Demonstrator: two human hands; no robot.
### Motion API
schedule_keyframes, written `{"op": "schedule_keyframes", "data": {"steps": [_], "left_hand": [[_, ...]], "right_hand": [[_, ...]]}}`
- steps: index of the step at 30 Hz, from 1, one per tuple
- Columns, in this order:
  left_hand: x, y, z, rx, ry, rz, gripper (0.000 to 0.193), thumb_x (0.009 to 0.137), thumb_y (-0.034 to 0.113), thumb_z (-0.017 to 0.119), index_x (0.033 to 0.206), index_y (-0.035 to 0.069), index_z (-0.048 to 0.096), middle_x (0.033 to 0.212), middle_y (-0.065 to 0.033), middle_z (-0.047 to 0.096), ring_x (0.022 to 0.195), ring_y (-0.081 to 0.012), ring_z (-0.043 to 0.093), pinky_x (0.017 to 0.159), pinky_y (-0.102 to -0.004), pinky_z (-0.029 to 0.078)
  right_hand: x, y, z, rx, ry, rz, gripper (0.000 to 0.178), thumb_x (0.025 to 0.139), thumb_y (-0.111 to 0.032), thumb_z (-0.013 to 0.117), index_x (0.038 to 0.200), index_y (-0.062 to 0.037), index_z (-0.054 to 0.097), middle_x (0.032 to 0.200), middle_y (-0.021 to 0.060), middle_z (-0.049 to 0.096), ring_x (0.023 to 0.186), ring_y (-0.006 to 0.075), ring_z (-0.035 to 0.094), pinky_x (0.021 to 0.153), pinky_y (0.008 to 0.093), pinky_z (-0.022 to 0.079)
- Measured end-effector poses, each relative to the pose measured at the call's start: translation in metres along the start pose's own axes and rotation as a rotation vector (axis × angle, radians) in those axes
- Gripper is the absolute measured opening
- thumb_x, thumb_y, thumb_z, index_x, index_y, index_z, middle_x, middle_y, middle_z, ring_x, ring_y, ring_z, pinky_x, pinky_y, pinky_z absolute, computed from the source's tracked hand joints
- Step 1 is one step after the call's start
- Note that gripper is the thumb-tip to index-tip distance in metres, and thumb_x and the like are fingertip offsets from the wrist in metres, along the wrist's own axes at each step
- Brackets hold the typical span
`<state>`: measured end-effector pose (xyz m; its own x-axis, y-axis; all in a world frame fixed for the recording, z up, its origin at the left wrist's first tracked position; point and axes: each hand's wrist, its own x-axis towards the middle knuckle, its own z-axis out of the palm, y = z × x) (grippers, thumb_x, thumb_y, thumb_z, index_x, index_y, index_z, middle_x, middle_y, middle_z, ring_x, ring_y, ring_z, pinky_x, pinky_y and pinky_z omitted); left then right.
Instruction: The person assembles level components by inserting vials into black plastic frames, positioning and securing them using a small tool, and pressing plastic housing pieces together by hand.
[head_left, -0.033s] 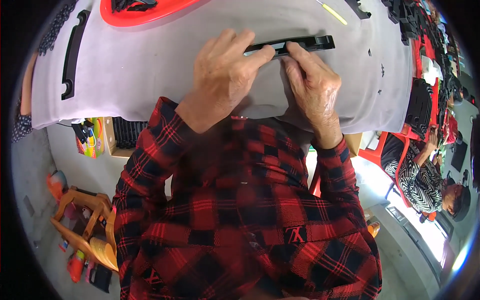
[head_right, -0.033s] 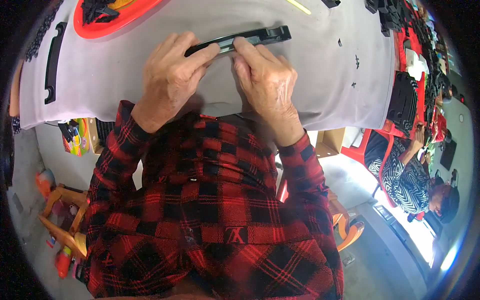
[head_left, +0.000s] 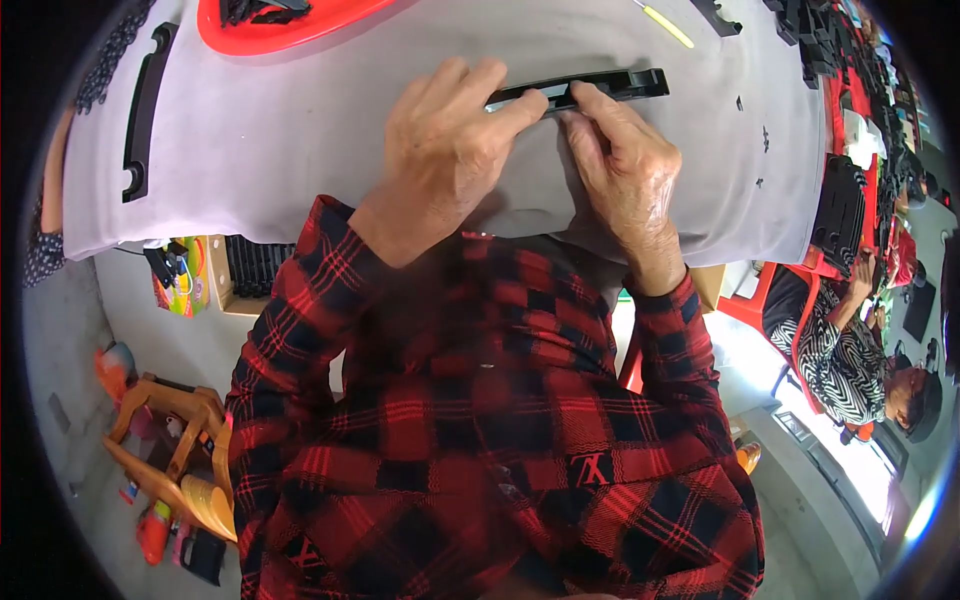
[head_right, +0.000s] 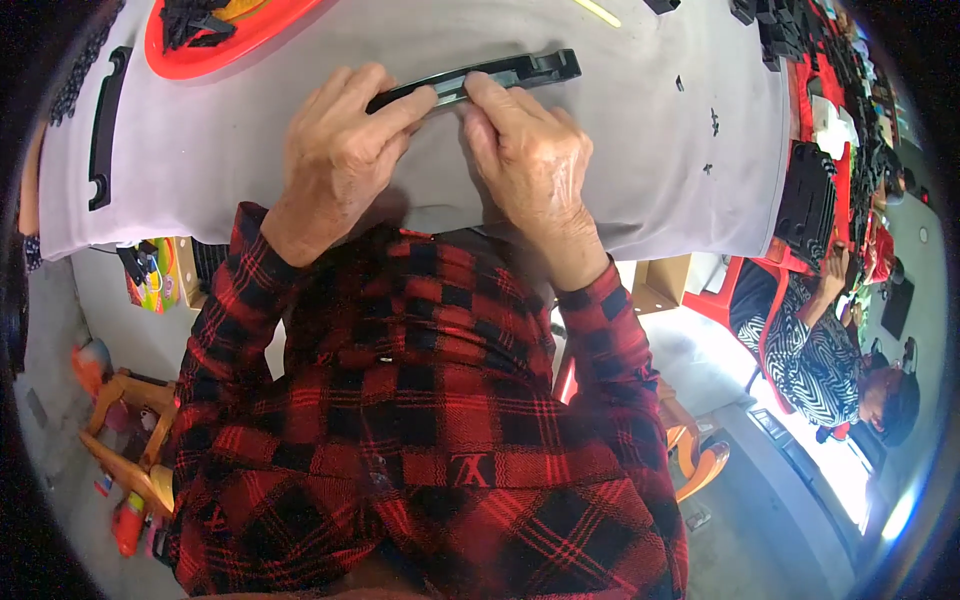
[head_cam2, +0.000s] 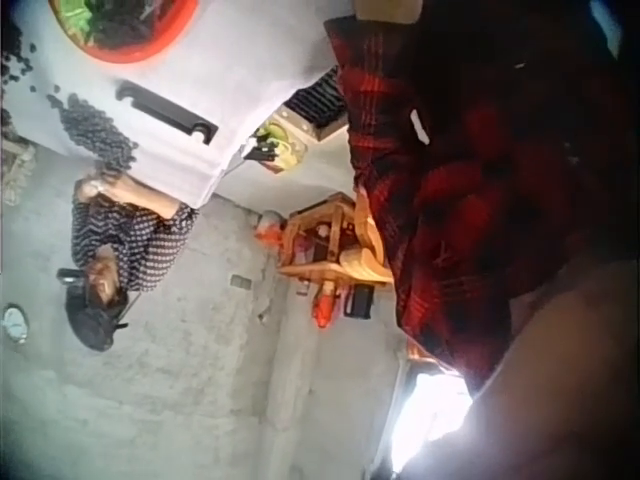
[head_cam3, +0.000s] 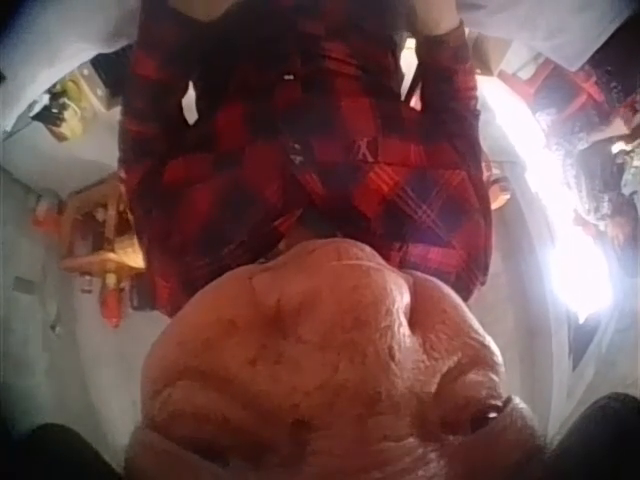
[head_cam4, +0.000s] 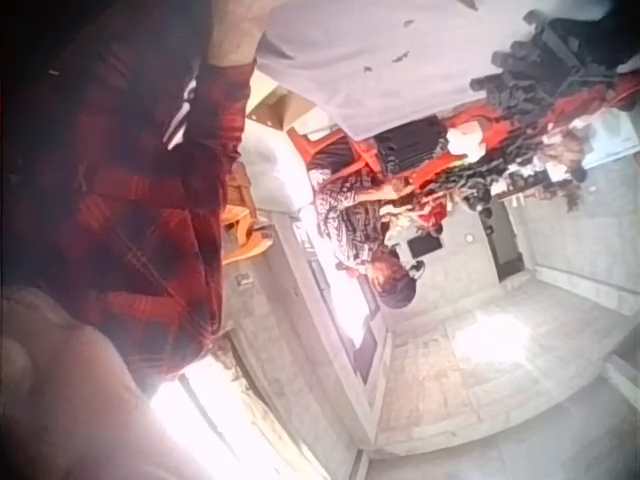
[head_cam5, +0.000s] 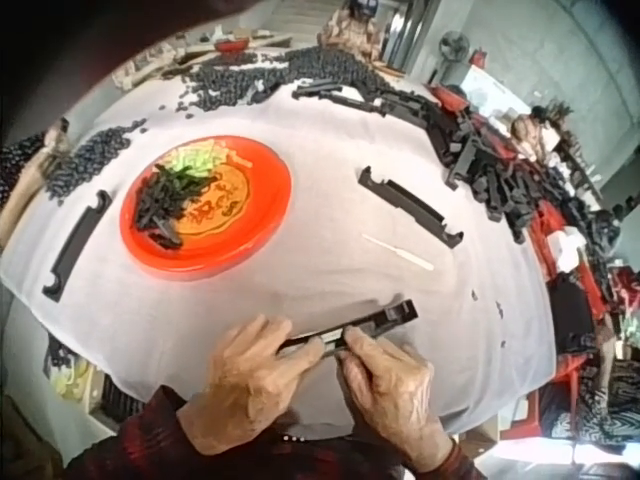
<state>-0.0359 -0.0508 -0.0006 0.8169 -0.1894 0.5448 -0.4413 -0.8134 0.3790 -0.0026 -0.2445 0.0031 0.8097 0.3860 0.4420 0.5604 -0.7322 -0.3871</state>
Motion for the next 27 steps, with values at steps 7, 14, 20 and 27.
{"op": "schedule_keyframes", "data": {"steps": [7,14,20,27], "left_hand": [[0.002,0.001,-0.004,0.022,-0.058,-0.033,0.034,0.073,0.004,0.076,0.105,0.016,0.074,0.090,-0.0033,0.058,0.081,-0.0241,0.058,0.068,-0.0369,0.048],[0.006,-0.009,-0.010,-0.096,-0.098,0.003,0.034,0.074,0.004,0.076,0.105,0.017,0.073,0.088,-0.0031,0.058,0.081,-0.0245,0.058,0.069,-0.0367,0.049],[0.011,-0.014,-0.009,-0.194,-0.152,0.003,0.032,0.075,0.004,0.076,0.104,0.015,0.073,0.089,-0.0026,0.058,0.082,-0.0249,0.058,0.070,-0.0375,0.049],[0.010,-0.026,-0.009,-0.437,-0.140,0.001,0.028,0.074,0.004,0.078,0.101,0.010,0.073,0.094,-0.0050,0.063,0.084,-0.0247,0.061,0.071,-0.0352,0.050]], "right_hand": [[0.005,0.000,-0.004,0.044,-0.056,-0.083,0.021,0.083,-0.012,0.073,0.103,-0.0145,0.067,0.072,0.0024,0.065,0.061,0.0250,0.062,0.058,0.0354,0.048],[0.007,0.004,-0.005,0.111,-0.087,-0.101,0.024,0.083,-0.011,0.074,0.105,-0.0154,0.068,0.071,0.0039,0.067,0.059,0.0262,0.062,0.058,0.0364,0.047],[0.006,0.006,-0.006,0.106,-0.107,-0.066,0.023,0.085,-0.011,0.074,0.107,-0.0145,0.070,0.062,0.0067,0.062,0.056,0.0272,0.061,0.057,0.0373,0.047],[0.005,0.004,-0.003,0.145,-0.070,-0.060,0.022,0.085,-0.010,0.074,0.107,-0.0130,0.070,0.062,0.0067,0.062,0.056,0.0273,0.061,0.057,0.0372,0.047]]}}
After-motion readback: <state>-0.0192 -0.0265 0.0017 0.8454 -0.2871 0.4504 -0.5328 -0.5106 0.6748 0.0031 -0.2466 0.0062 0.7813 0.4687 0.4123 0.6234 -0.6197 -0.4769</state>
